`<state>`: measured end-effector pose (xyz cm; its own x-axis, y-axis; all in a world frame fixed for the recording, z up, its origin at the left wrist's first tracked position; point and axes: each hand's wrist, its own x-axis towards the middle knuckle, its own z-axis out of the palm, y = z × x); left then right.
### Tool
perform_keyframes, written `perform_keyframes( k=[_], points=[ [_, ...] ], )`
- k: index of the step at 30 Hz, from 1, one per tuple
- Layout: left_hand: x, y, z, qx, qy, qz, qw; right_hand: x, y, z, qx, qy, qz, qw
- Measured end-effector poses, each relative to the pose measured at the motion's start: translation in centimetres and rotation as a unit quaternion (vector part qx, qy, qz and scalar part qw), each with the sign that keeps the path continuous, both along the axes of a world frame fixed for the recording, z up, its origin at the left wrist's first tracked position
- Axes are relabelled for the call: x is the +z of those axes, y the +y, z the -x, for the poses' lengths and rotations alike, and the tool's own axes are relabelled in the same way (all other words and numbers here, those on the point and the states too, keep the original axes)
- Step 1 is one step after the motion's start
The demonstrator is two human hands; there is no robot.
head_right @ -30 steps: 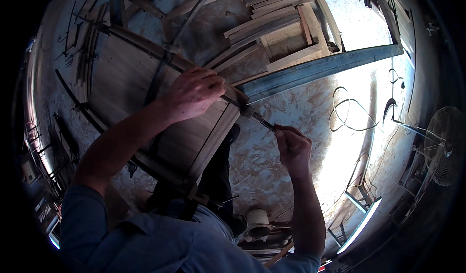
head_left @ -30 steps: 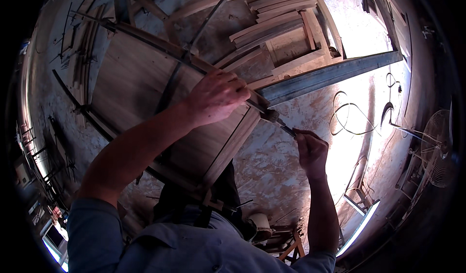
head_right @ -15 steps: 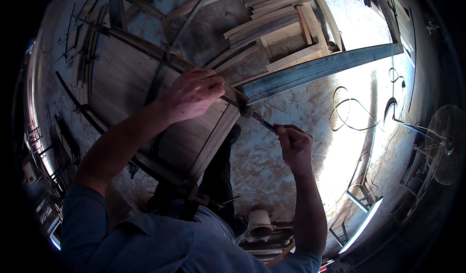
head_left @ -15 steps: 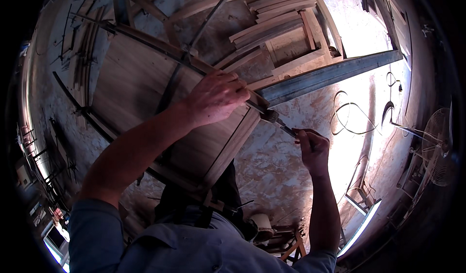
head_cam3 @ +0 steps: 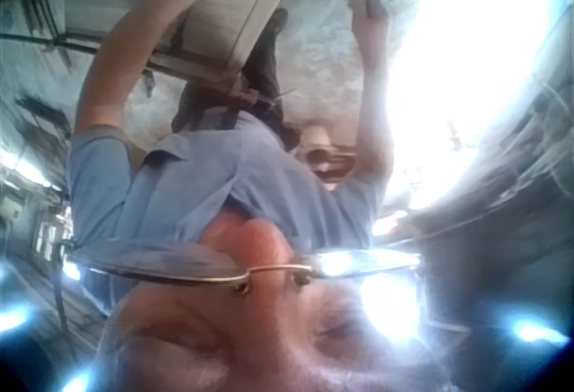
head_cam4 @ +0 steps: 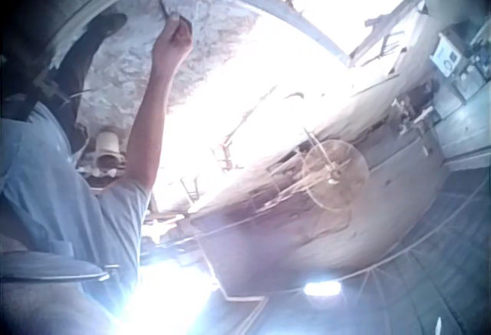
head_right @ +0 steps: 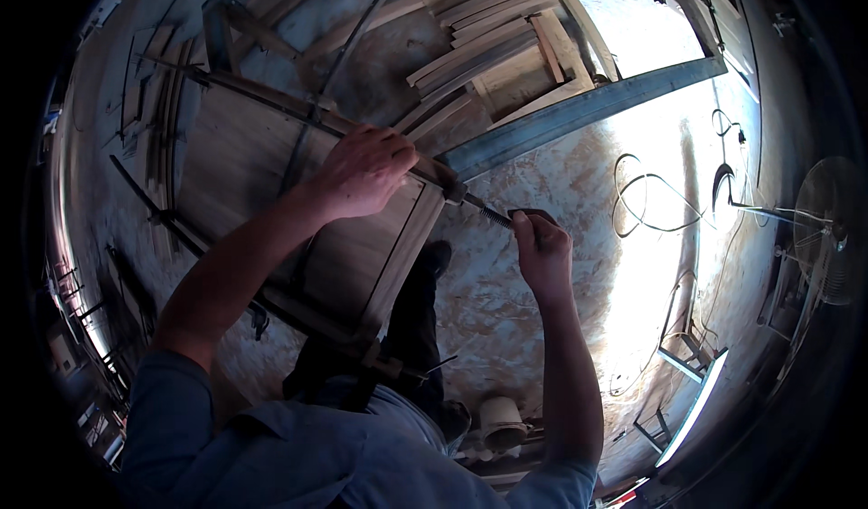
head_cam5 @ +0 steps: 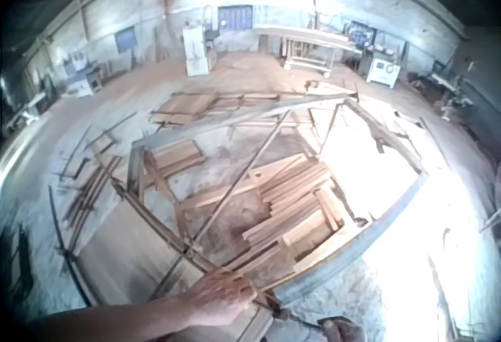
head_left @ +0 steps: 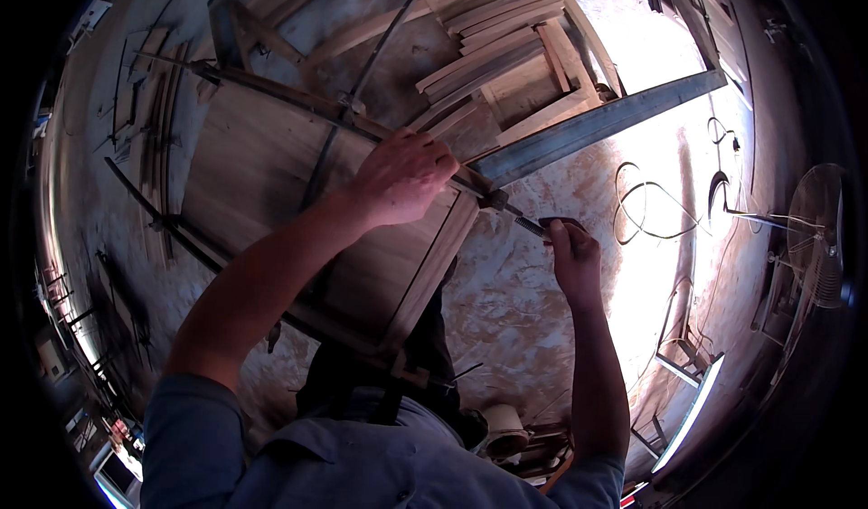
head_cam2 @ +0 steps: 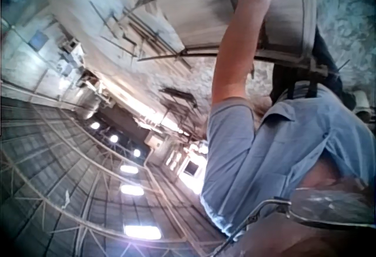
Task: The person retrieves a metal bar clamp and a wrench from a pile of tools. They then use the wrench to tighten the clamp onto a wooden cabinet door resting on a workbench, securing the wood pieces together.
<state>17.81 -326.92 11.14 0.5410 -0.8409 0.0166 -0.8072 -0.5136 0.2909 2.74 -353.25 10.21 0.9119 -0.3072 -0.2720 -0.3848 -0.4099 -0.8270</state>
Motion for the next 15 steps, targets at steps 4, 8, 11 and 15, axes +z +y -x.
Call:
perform_keyframes(
  k=[4,8,11,15],
  points=[
    [1.1,1.2,0.2,0.01,-0.005,0.093,0.996,0.5,0.8,-0.1,-0.01,-0.022,0.054,0.998],
    [3.9,5.6,1.5,0.14,0.006,0.138,0.98,-0.3,0.9,0.8,-0.027,-0.022,0.068,0.997],
    [4.3,10.5,4.4,0.188,0.014,0.074,0.979,1.2,1.8,1.4,-0.082,0.018,0.033,0.996],
    [3.4,12.4,9.8,0.221,0.126,-0.075,0.964,2.1,2.1,4.6,-0.12,-0.034,0.051,0.991]
  ],
)
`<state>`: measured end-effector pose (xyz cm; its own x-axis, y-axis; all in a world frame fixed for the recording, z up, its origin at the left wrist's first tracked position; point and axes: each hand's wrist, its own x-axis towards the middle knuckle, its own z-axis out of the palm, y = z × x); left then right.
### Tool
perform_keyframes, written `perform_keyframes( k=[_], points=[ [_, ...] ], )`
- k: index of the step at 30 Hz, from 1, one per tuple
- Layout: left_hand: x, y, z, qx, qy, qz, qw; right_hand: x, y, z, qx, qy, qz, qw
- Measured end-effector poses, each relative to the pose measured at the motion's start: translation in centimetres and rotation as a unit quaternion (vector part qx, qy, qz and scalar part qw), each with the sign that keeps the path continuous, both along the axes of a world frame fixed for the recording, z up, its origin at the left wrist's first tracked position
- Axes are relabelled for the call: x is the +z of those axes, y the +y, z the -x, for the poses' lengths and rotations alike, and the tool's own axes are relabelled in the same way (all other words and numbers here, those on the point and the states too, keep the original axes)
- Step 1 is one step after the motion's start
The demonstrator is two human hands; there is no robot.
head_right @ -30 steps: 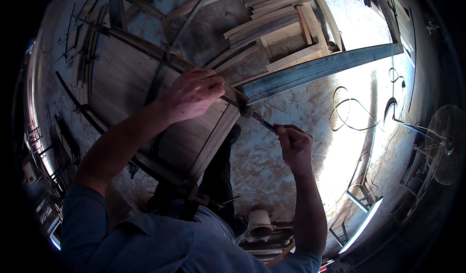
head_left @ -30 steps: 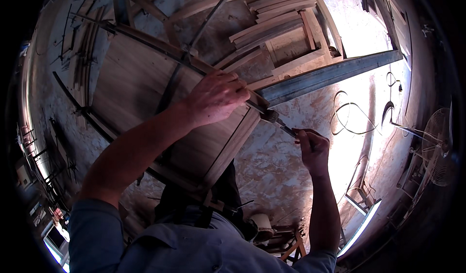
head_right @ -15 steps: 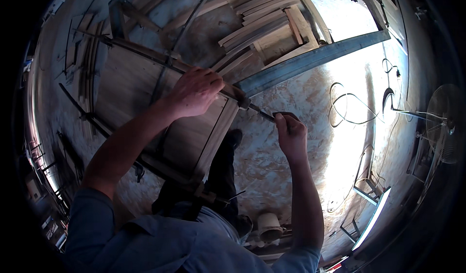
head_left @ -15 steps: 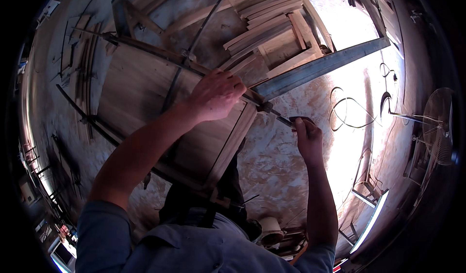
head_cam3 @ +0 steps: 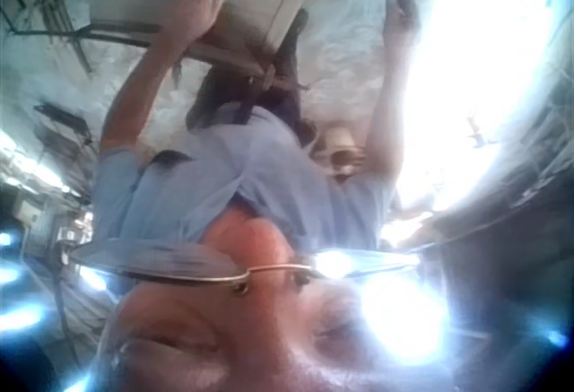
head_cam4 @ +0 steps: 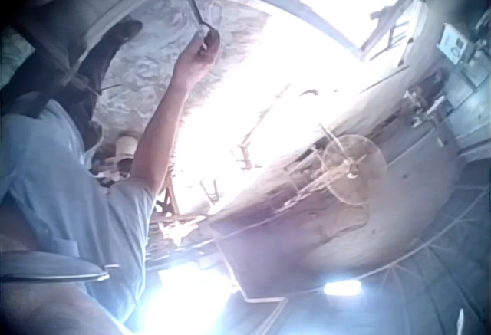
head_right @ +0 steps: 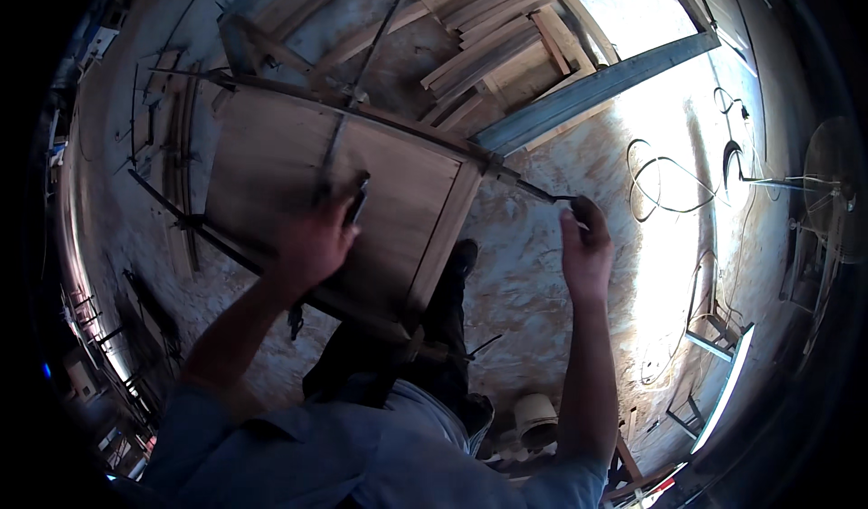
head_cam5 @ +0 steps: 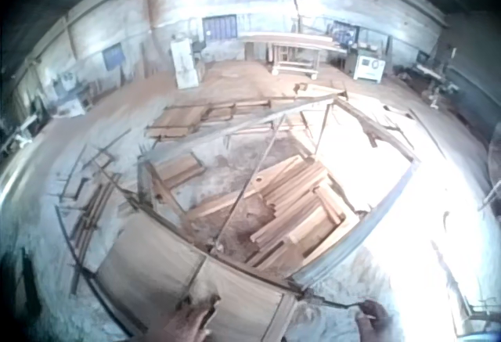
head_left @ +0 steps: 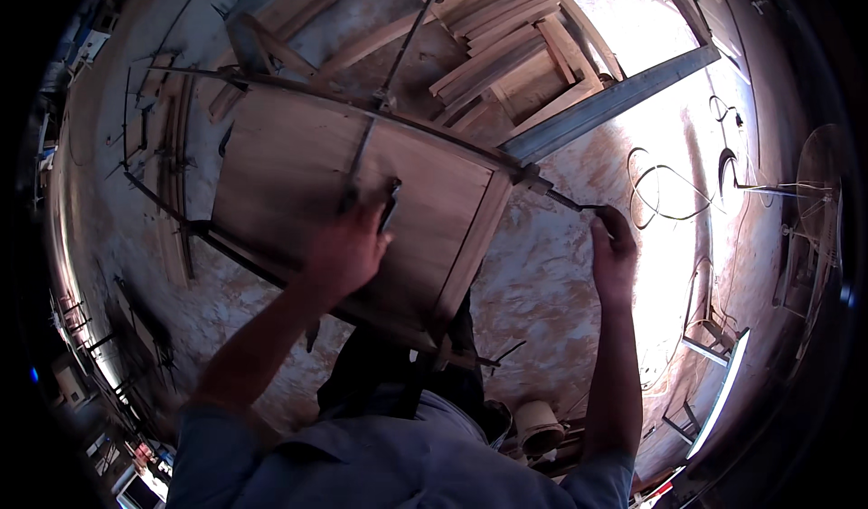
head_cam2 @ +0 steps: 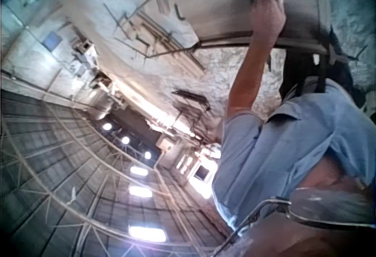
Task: The person retrieves a metal bar clamp and a wrench from a pile of tools. They then use the wrench to tighten the clamp onto a wooden cabinet door resting on a workbench, securing the wood pieces together.
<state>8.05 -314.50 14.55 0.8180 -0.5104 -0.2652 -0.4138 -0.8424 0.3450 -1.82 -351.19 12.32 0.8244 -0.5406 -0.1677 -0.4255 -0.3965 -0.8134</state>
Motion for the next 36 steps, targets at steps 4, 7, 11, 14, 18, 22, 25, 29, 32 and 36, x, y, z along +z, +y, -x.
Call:
perform_keyframes(
  k=[4,7,11,14,18,22,25,29,32,36],
  points=[
    [-2.3,0.2,1.8,0.005,0.024,-0.042,0.999,3.7,3.0,4.8,-0.129,-0.019,-0.048,0.99],
    [-4.1,0.3,1.4,0.012,0.045,0.008,0.999,6.6,8.3,9.8,-0.15,-0.017,-0.078,0.985],
    [-1.5,1.5,-0.7,0.073,0.105,0.037,0.991,7.5,18.2,15.4,-0.096,-0.003,-0.244,0.965],
    [-1.7,4.9,-3.0,0.117,0.063,0.071,0.989,6.9,23.8,17.5,-0.034,0.115,-0.329,0.937],
    [-2.8,9.6,-6.9,0.109,-0.021,-0.019,0.994,2.9,28.5,19.9,0.05,0.204,-0.359,0.909],
    [-2.6,10.3,-7.5,0.078,-0.033,-0.103,0.991,1.5,30.9,19.6,0.115,0.198,-0.256,0.939],
    [-2.9,10.4,-6.4,0.052,-0.167,-0.071,0.982,0.2,32.5,19.7,0.094,0.179,-0.235,0.951],
    [-1.9,8.4,-5.7,-0.031,-0.215,-0.069,0.974,-2.8,35.4,21.5,0.009,0.161,-0.364,0.917],
    [-1.1,5.3,-4.5,-0.004,-0.062,-0.05,0.997,-3.8,36.7,22.1,-0.034,0.159,-0.518,0.84],
    [-3.3,4.4,-5.4,-0.034,-0.039,-0.05,0.997,-5.5,39.8,21.7,-0.128,0.144,-0.684,0.703]
  ],
)
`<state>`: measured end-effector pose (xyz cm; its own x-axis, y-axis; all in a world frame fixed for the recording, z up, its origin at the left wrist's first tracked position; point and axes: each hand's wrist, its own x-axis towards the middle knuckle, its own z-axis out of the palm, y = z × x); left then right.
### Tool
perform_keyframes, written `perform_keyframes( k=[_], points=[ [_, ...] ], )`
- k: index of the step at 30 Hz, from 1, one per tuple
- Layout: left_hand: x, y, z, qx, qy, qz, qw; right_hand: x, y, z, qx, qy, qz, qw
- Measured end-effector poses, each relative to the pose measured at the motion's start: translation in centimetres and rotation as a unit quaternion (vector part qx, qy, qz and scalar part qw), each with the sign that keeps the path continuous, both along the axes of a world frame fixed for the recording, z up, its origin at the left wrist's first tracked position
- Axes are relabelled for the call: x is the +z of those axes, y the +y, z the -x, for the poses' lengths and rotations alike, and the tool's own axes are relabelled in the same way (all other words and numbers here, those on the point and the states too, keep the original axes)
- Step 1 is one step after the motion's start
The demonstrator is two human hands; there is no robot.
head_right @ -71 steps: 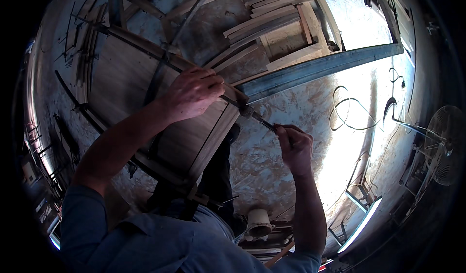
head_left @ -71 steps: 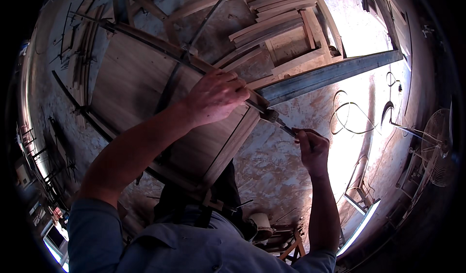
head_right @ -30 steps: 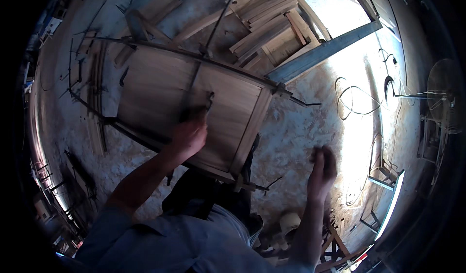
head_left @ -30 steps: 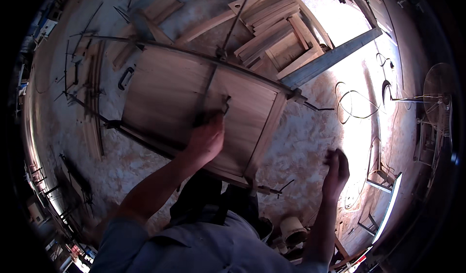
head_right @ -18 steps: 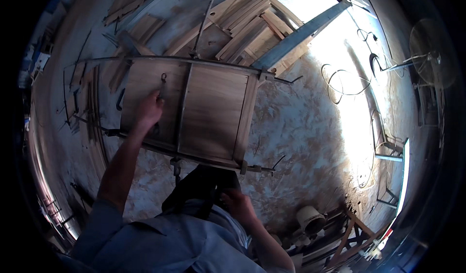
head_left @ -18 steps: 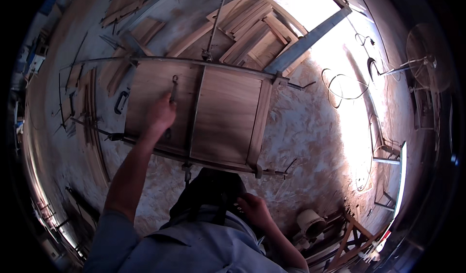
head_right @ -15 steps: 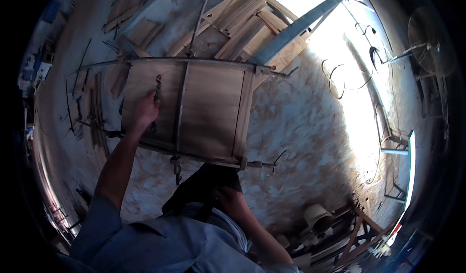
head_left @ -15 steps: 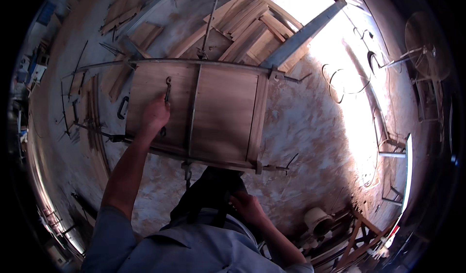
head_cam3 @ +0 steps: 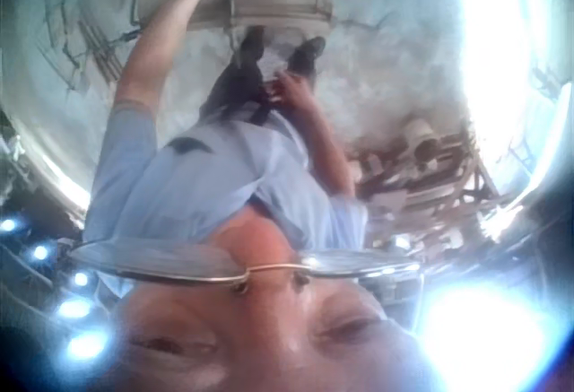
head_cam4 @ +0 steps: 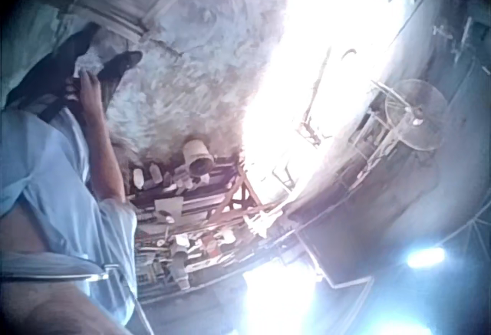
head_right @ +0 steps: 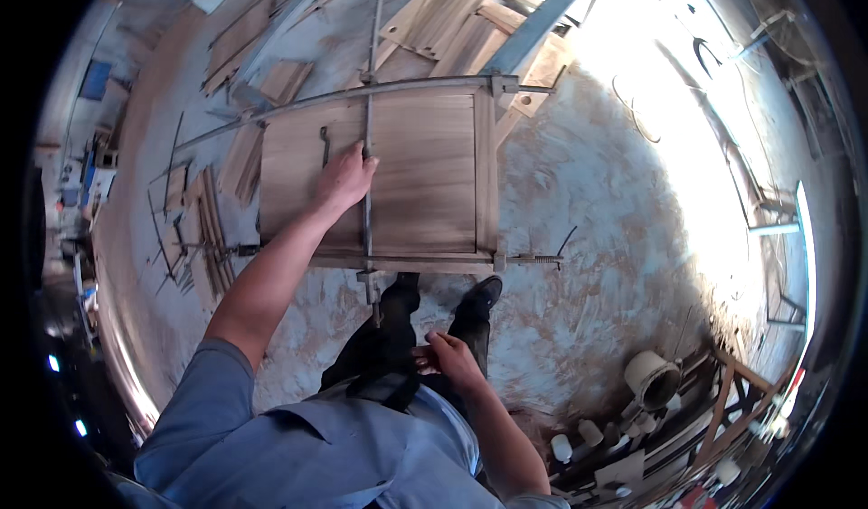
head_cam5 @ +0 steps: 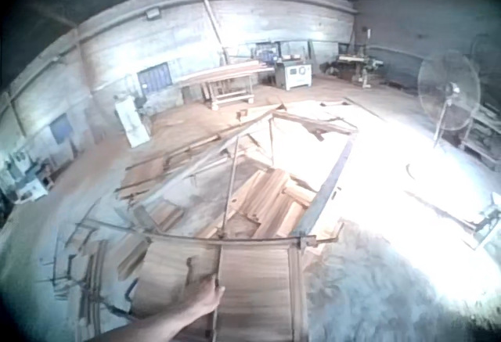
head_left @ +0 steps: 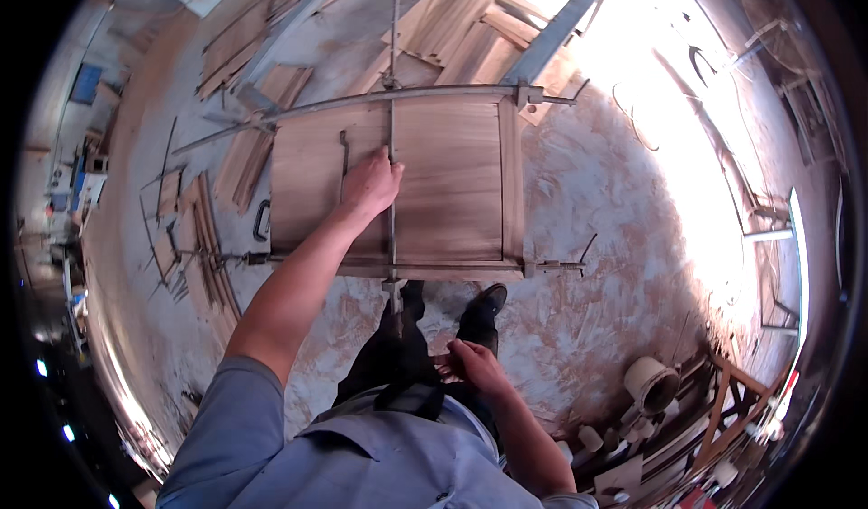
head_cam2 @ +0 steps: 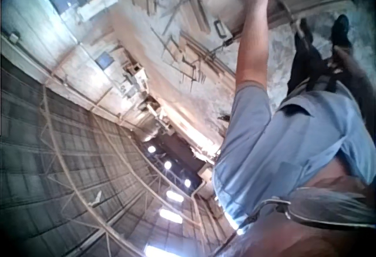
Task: The person retrieves a metal bar clamp and a wrench from a pile of tools. They then use the wrench to tighten the clamp onto a wooden cabinet door resting on a workbench, securing the wood pieces together.
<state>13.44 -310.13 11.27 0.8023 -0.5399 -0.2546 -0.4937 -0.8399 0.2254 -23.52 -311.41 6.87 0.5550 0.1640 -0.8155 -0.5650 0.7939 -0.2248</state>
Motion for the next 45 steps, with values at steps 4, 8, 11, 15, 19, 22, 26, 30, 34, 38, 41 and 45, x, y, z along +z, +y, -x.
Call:
perform_keyframes(
  k=[4,8,11,15,19,22,26,30,34,38,41,45],
  points=[
    [-0.6,-0.2,0.9,-0.026,-0.01,-0.026,0.999,-1.6,5.0,-2.0,-0.085,0.09,-0.162,0.979],
    [-1.1,0.2,0.8,-0.08,-0.044,-0.01,0.996,-3.0,9.2,-5.1,-0.162,0.038,-0.306,0.937],
    [-2.1,0.5,0.6,-0.11,-0.081,-0.011,0.991,-3.2,11.0,-6.9,-0.265,-0.062,-0.346,0.898],
    [-2.2,0.7,0.3,-0.116,-0.085,-0.016,0.989,-3.2,12.8,-8.9,-0.356,-0.067,-0.326,0.873],
    [-2.2,0.3,0.1,-0.113,-0.095,-0.031,0.989,-1.6,12.5,-10.3,-0.442,0.019,-0.298,0.846],
    [-2.6,0.3,0.1,-0.097,-0.103,-0.032,0.989,-2.4,12.6,-11.5,-0.472,0.064,-0.319,0.819],
    [-2.9,0.4,-0.2,-0.102,-0.102,-0.013,0.989,-2.1,13.6,-12.8,-0.507,0.116,-0.249,0.817],
    [-2.4,0.1,0.0,-0.098,-0.094,-0.007,0.991,-2.1,13.8,-12.8,-0.526,0.12,-0.221,0.813],
    [-2.8,0.0,0.2,-0.101,-0.114,0.009,0.988,-2.3,14.7,-12.0,-0.488,0.079,0.012,0.869],
    [-3.0,0.1,0.0,-0.098,-0.105,0.006,0.99,-2.1,14.9,-12.1,-0.499,0.069,0.117,0.856],
    [-3.0,0.2,-0.2,-0.099,-0.095,0.005,0.991,-2.1,15.1,-11.4,-0.492,0.057,0.129,0.859],
    [-2.5,0.0,0.3,-0.095,-0.107,-0.013,0.99,-1.8,15.1,-10.5,-0.465,0.033,0.148,0.872]
  ],
)
